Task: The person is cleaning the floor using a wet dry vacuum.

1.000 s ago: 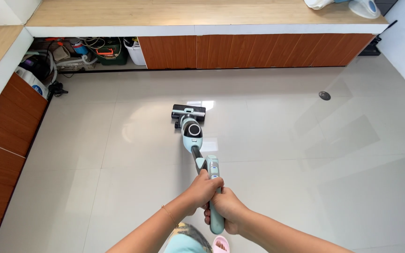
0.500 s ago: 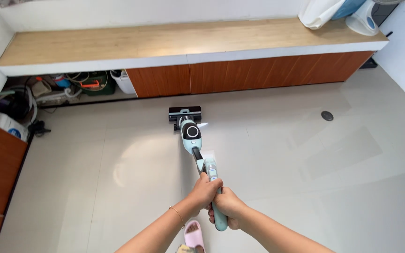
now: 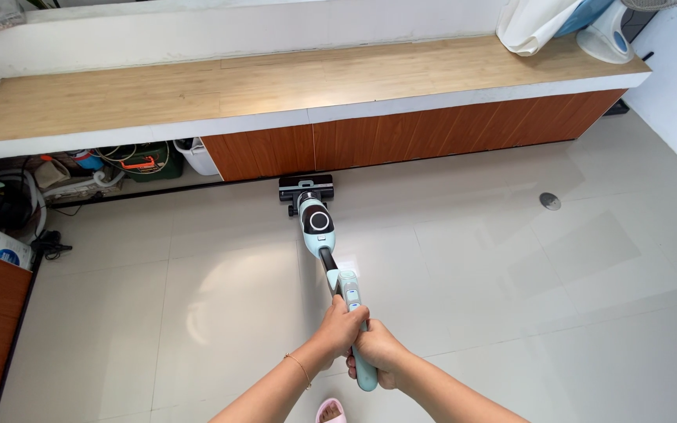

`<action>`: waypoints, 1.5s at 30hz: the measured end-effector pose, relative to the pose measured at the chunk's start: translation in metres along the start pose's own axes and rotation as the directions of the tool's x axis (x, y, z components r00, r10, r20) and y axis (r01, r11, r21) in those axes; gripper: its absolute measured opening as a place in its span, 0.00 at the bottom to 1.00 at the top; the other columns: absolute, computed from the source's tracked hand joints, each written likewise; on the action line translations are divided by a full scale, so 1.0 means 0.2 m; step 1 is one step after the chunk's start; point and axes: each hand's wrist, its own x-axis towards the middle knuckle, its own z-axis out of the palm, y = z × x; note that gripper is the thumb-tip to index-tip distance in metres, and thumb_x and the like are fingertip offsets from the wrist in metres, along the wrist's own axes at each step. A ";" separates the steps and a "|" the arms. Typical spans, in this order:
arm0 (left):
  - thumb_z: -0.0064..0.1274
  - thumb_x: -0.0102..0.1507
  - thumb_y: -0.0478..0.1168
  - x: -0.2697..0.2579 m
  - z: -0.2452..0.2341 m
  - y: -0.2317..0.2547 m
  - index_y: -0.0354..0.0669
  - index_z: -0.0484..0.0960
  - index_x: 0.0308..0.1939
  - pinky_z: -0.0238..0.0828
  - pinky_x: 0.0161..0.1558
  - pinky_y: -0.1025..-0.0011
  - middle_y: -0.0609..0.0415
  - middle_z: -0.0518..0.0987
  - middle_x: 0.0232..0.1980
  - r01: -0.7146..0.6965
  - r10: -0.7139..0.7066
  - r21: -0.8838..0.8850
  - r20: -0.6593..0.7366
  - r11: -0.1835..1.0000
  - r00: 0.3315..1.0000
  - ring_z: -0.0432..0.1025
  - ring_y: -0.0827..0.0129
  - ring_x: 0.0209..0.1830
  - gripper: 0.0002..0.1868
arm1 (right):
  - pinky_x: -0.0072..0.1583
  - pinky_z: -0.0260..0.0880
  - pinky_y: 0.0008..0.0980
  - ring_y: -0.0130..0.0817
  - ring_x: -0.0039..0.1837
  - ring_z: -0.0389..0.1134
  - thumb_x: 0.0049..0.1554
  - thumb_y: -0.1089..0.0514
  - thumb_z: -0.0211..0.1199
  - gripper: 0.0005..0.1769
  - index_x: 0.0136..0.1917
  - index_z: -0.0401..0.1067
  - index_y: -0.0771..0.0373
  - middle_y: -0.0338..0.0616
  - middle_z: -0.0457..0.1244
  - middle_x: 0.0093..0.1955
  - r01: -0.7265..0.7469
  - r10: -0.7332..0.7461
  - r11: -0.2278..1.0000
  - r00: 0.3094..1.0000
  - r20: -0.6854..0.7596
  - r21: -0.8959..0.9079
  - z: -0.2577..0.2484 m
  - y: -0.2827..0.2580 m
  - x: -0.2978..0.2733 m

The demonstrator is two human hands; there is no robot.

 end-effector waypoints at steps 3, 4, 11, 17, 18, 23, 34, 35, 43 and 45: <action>0.48 0.59 0.47 -0.07 0.04 -0.02 0.37 0.60 0.52 0.77 0.31 0.61 0.43 0.75 0.46 0.013 -0.013 0.002 0.006 1.000 1.000 0.76 0.59 0.37 0.24 | 0.34 0.67 0.33 0.29 0.32 0.59 0.65 0.60 0.48 0.06 0.49 0.63 0.65 0.42 0.59 0.35 0.004 -0.004 1.000 1.000 0.012 -0.021 -0.01 0.05 -0.05; 0.48 0.59 0.47 -0.09 0.06 -0.05 0.37 0.61 0.52 0.77 0.31 0.62 0.43 0.75 0.46 0.014 -0.015 0.009 0.009 1.000 1.000 0.76 0.59 0.37 0.24 | 0.34 0.67 0.33 0.29 0.32 0.59 0.65 0.60 0.48 0.07 0.49 0.63 0.65 0.42 0.59 0.35 -0.007 0.007 1.000 1.000 0.011 -0.025 -0.02 0.08 -0.07; 0.49 0.59 0.48 -0.33 0.33 -0.31 0.36 0.63 0.52 0.75 0.30 0.63 0.43 0.75 0.45 -0.008 0.008 0.011 -0.006 1.000 1.000 0.75 0.59 0.34 0.24 | 0.34 0.67 0.32 0.29 0.32 0.59 0.66 0.58 0.47 0.09 0.47 0.62 0.65 0.41 0.59 0.34 -0.033 0.034 0.996 0.999 0.014 -0.081 -0.13 0.42 -0.33; 0.48 0.60 0.47 -0.66 0.67 -0.56 0.36 0.62 0.48 0.73 0.26 0.63 0.42 0.75 0.40 -0.034 0.034 -0.047 0.008 0.998 0.999 0.71 0.60 0.26 0.21 | 0.34 0.66 0.33 0.30 0.31 0.59 0.65 0.58 0.47 0.10 0.45 0.61 0.65 0.42 0.58 0.33 0.025 -0.023 0.997 0.999 0.031 -0.067 -0.29 0.82 -0.64; 0.48 0.60 0.47 -0.73 0.74 -0.61 0.36 0.62 0.48 0.73 0.26 0.63 0.42 0.75 0.40 -0.033 0.033 -0.042 0.014 0.999 0.999 0.71 0.60 0.26 0.21 | 0.34 0.66 0.33 0.30 0.31 0.59 0.65 0.58 0.47 0.10 0.45 0.61 0.65 0.42 0.58 0.33 0.025 -0.023 0.998 0.999 0.026 -0.061 -0.32 0.89 -0.70; 0.48 0.61 0.47 -1.04 0.92 -0.74 0.37 0.61 0.49 0.74 0.25 0.66 0.45 0.74 0.38 -0.032 0.034 -0.036 0.060 0.999 0.998 0.71 0.63 0.25 0.21 | 0.34 0.66 0.31 0.28 0.32 0.57 0.66 0.57 0.46 0.09 0.46 0.61 0.63 0.40 0.58 0.35 -0.010 0.012 0.997 0.999 0.037 -0.075 -0.37 1.16 -0.98; 0.47 0.62 0.45 -1.76 1.06 -1.07 0.38 0.61 0.49 0.70 0.23 0.69 0.48 0.72 0.36 0.032 -0.031 0.000 0.152 1.000 0.988 0.68 0.69 0.22 0.19 | 0.35 0.67 0.32 0.29 0.32 0.58 0.67 0.57 0.46 0.10 0.47 0.62 0.64 0.44 0.58 0.36 -0.059 0.059 0.998 0.998 0.038 0.006 -0.20 1.75 -1.52; 0.48 0.62 0.45 -1.81 1.05 -1.10 0.38 0.62 0.49 0.69 0.23 0.69 0.49 0.72 0.35 0.021 -0.021 -0.002 0.157 1.000 0.987 0.68 0.70 0.22 0.18 | 0.35 0.67 0.31 0.29 0.33 0.59 0.67 0.58 0.45 0.09 0.48 0.63 0.65 0.44 0.59 0.36 -0.069 0.070 0.997 0.997 0.016 -0.017 -0.17 1.79 -1.56; 0.47 0.63 0.44 -2.37 1.05 -1.27 0.37 0.63 0.45 0.65 0.20 0.70 0.50 0.72 0.31 0.006 -0.002 -0.020 0.211 1.000 0.977 0.65 0.69 0.19 0.16 | 0.37 0.68 0.33 0.30 0.34 0.59 0.65 0.62 0.47 0.06 0.47 0.62 0.65 0.44 0.59 0.37 -0.088 0.083 0.984 0.996 0.039 0.157 0.04 2.10 -2.05; 0.47 0.63 0.44 -2.48 1.05 -1.28 0.37 0.64 0.45 0.64 0.20 0.70 0.50 0.72 0.30 0.001 0.004 -0.023 0.230 1.000 0.973 0.65 0.70 0.19 0.15 | 0.37 0.67 0.33 0.30 0.34 0.59 0.64 0.62 0.48 0.05 0.47 0.63 0.65 0.44 0.59 0.37 -0.080 0.074 0.981 0.997 0.038 0.174 0.07 2.14 -2.16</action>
